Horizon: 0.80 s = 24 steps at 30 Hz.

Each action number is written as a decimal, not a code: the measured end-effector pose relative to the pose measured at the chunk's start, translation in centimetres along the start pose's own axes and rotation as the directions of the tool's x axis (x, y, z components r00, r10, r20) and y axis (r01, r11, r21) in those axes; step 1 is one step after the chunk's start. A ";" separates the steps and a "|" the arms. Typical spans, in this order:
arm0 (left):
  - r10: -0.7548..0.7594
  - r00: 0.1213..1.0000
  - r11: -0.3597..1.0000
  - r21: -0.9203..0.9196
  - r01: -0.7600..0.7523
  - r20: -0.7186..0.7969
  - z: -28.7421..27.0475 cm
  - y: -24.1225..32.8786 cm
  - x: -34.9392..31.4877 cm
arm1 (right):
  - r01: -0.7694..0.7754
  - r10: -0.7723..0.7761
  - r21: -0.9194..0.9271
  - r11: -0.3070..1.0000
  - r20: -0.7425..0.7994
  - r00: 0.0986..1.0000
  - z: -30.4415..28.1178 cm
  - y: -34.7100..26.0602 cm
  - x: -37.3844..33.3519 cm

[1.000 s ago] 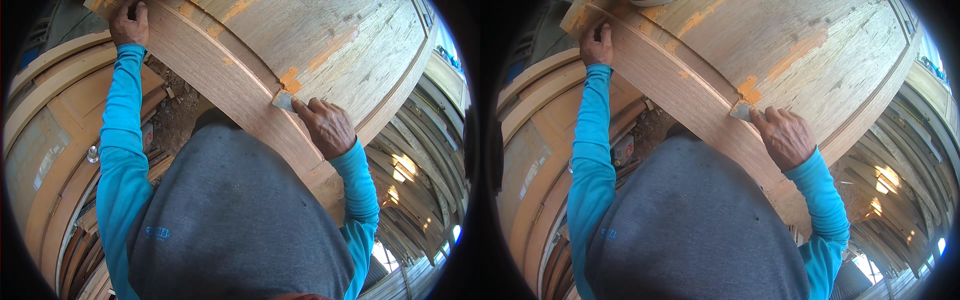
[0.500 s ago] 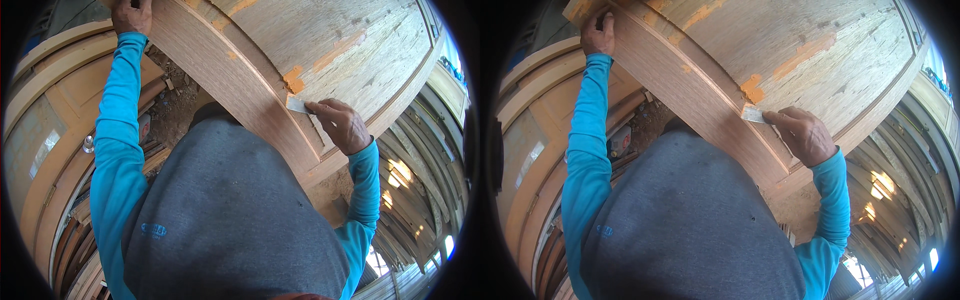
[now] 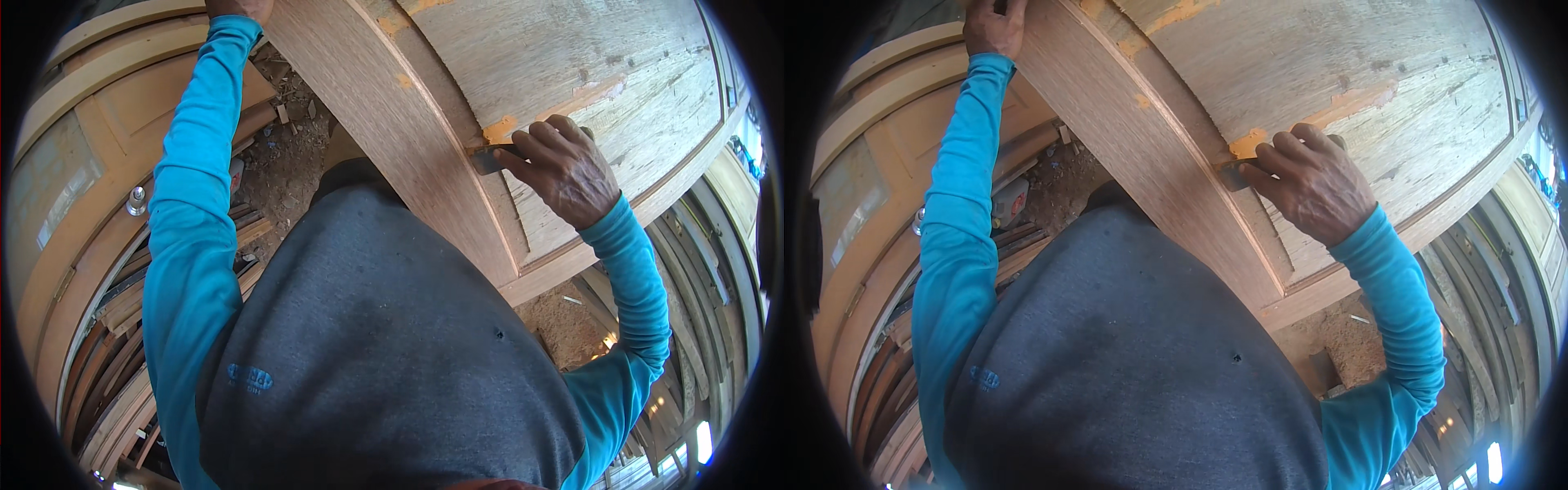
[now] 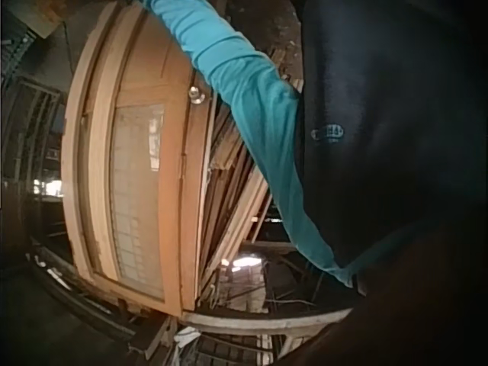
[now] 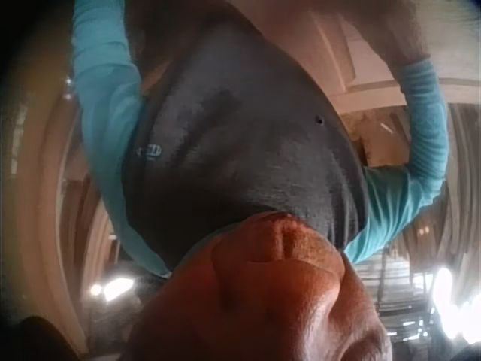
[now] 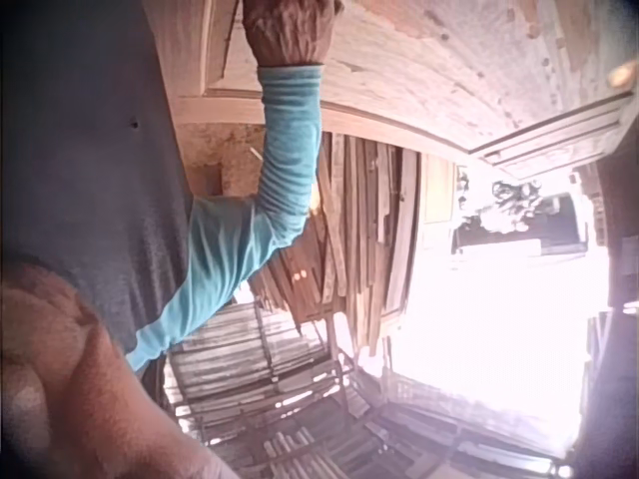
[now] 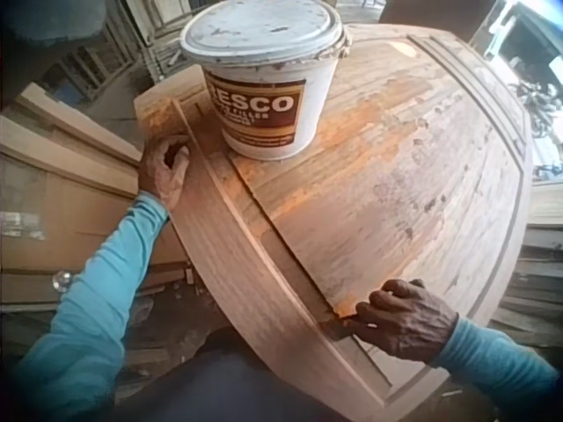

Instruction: The person applies wood filler or putty to a large wooden door using a metal putty knife, repeatedly scooping the substance from a bucket and smoothing it into gaps and imperfections across the door's surface.

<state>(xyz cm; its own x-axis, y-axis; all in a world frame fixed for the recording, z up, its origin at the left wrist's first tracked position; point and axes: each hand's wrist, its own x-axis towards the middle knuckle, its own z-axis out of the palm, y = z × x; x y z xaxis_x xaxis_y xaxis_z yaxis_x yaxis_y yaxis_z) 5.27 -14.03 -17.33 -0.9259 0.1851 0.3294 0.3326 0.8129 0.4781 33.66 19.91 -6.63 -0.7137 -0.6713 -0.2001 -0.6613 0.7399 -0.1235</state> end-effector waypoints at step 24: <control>0.265 0.957 0.960 -0.061 -0.274 -0.117 1.5 -2.7 0.9 | -0.754 0.779 0.465 0.465 0.189 0.597 -1.4 -12.4 -3.1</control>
<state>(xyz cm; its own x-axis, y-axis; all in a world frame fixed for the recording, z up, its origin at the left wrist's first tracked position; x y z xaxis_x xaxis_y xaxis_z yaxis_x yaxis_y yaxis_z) 3.27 -15.22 -19.49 -0.7768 0.3283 0.5373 0.5836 0.6959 0.4185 43.78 12.77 -3.13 -0.8981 0.1838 -0.3996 0.3376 0.8704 -0.3584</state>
